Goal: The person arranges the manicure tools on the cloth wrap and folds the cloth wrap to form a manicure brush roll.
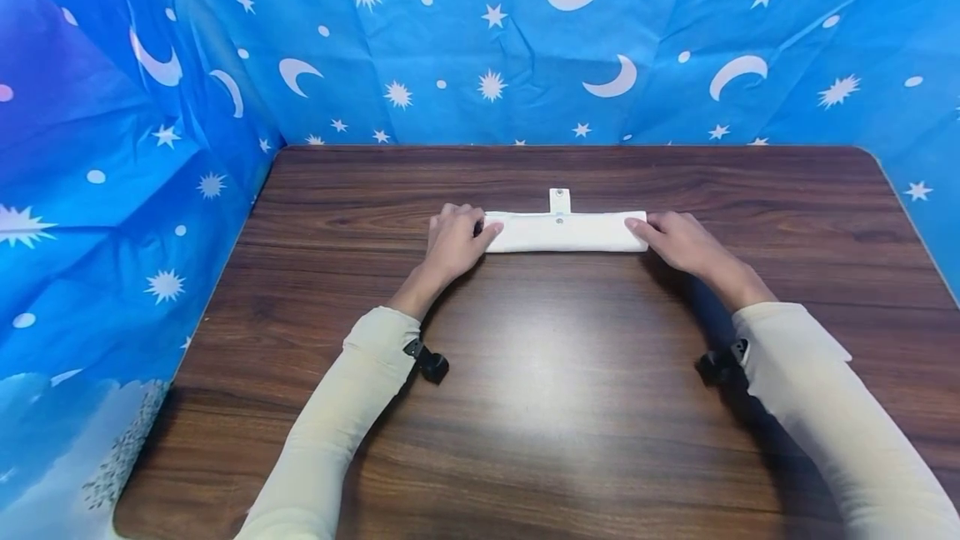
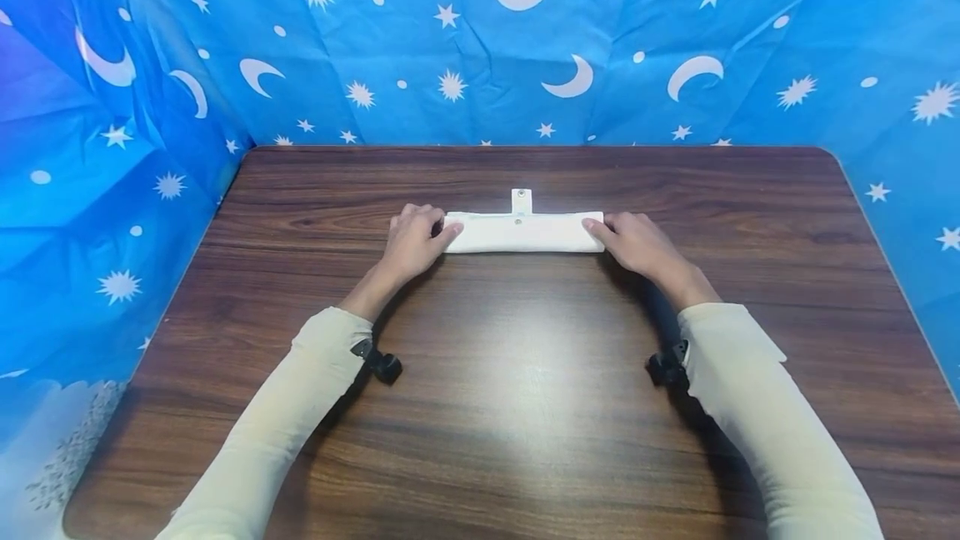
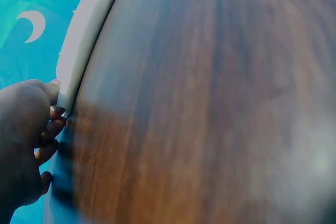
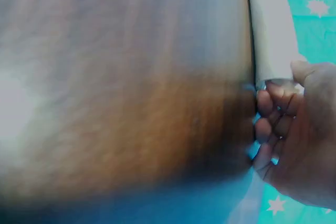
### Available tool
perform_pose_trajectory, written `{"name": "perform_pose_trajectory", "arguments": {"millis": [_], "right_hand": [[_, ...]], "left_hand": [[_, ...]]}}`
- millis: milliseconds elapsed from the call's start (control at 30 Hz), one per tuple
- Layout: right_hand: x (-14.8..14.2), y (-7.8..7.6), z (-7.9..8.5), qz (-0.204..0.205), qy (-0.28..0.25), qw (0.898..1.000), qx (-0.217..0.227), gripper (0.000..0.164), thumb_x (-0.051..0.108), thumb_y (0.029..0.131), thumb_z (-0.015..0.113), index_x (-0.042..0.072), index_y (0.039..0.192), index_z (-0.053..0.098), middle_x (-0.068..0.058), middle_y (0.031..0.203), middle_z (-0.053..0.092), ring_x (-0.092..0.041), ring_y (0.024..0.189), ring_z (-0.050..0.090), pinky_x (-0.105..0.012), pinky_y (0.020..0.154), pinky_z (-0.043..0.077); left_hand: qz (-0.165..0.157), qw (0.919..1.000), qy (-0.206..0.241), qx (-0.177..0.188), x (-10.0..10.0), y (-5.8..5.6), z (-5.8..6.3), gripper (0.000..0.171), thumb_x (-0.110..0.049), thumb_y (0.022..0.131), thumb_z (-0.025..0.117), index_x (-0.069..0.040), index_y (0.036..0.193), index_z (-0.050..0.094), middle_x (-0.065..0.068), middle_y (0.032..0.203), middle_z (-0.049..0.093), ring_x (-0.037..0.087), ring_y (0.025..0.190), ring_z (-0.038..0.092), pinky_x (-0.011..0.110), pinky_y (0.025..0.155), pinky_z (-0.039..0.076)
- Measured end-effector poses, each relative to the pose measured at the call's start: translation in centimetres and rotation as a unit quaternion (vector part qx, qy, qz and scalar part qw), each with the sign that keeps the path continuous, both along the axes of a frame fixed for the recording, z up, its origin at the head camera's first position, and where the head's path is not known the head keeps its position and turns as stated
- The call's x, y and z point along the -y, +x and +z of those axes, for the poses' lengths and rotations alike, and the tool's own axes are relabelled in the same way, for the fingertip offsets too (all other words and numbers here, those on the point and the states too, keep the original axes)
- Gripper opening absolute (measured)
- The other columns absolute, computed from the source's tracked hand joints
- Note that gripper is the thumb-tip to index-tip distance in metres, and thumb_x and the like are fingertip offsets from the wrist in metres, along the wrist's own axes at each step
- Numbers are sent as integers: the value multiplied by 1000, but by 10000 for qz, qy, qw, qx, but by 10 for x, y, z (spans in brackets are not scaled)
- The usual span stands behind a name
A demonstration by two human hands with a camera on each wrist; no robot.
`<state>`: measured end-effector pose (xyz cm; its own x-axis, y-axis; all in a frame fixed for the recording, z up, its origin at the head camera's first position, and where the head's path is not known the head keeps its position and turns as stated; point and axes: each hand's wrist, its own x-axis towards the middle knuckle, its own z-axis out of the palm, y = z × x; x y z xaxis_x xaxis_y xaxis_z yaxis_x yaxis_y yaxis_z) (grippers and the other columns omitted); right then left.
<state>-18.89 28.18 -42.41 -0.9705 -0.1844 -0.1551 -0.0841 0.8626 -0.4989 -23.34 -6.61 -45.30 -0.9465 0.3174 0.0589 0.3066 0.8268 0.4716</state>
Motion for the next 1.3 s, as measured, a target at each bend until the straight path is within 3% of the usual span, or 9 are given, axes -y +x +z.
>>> {"name": "perform_pose_trajectory", "arguments": {"millis": [100, 233, 367, 533, 633, 800, 933, 1067, 1300], "right_hand": [[2, -4, 6, 29, 370, 9991, 200, 55, 52, 108, 34, 10, 76, 49, -2, 66, 41, -21, 61, 41, -34, 62, 32], [0, -6, 8, 58, 627, 9973, 389, 56, 52, 108, 33, 9, 78, 50, -4, 68, 44, -21, 62, 42, -35, 60, 33], [0, -6, 7, 61, 669, 9968, 436, 57, 54, 108, 32, 9, 79, 52, -4, 68, 45, -21, 61, 43, -35, 60, 33], [0, -6, 5, 39, 653, 9971, 389, 57, 55, 107, 32, 10, 76, 50, -3, 66, 43, -21, 61, 43, -34, 60, 33], [2, -8, 7, 38, 645, 9971, 392, 58, 55, 107, 33, 7, 81, 52, -7, 69, 47, -25, 64, 46, -37, 62, 35], [11, -19, 20, -126, 519, 9985, -75, 54, 44, 104, 49, -5, 123, 58, -26, 108, 64, -42, 100, 58, -56, 86, 46], [31, -38, 28, -53, -326, 9981, -516, 43, 24, 101, 60, -6, 132, 59, -30, 128, 63, -44, 120, 56, -57, 103, 42], [53, -60, 24, -63, -1114, 9937, -138, 35, 18, 103, 54, -4, 129, 63, -28, 126, 66, -38, 111, 61, -47, 96, 46], [75, -83, 9, -219, -1086, 9912, 727, 41, 22, 108, 42, -2, 137, 57, -25, 140, 58, -38, 130, 52, -50, 112, 38]], "left_hand": [[162, 9998, -86, 17, -4, 0, 3, 36, -47, 102, 55, -12, 104, 64, 6, 96, 61, 28, 105, 53, 45, 91, 37], [-4, 9991, 87, -409, -13, 2, 5, 33, -36, 101, 60, -17, 127, 66, 5, 123, 68, 28, 117, 59, 48, 99, 41], [-646, 9940, 226, -858, -27, 6, 6, 29, -32, 99, 63, -18, 123, 72, 2, 128, 69, 24, 121, 61, 47, 106, 41], [-1286, 9860, 262, -1024, -44, 9, 3, 33, -38, 99, 65, -20, 125, 73, 0, 129, 70, 21, 122, 62, 44, 109, 42], [-1273, 9862, 297, -1017, -49, 9, 1, 30, -38, 97, 67, -22, 122, 75, -1, 127, 71, 20, 118, 63, 42, 105, 44], [-1157, 9871, 382, -1035, -52, 7, -3, 26, -38, 96, 69, -24, 116, 77, -3, 124, 73, 19, 115, 63, 39, 101, 44], [-1134, 9870, 477, -1031, -54, 6, -4, 25, -37, 95, 71, -25, 115, 78, -3, 122, 73, 18, 113, 64, 39, 100, 44], [-1130, 9872, 608, -946, -54, 4, -6, 25, -37, 94, 72, -25, 114, 78, -3, 122, 74, 18, 112, 64, 39, 99, 44], [-1157, 9868, 670, -918, -51, 3, -6, 25, -37, 94, 72, -25, 115, 78, -2, 120, 74, 18, 111, 63, 40, 99, 43]]}}
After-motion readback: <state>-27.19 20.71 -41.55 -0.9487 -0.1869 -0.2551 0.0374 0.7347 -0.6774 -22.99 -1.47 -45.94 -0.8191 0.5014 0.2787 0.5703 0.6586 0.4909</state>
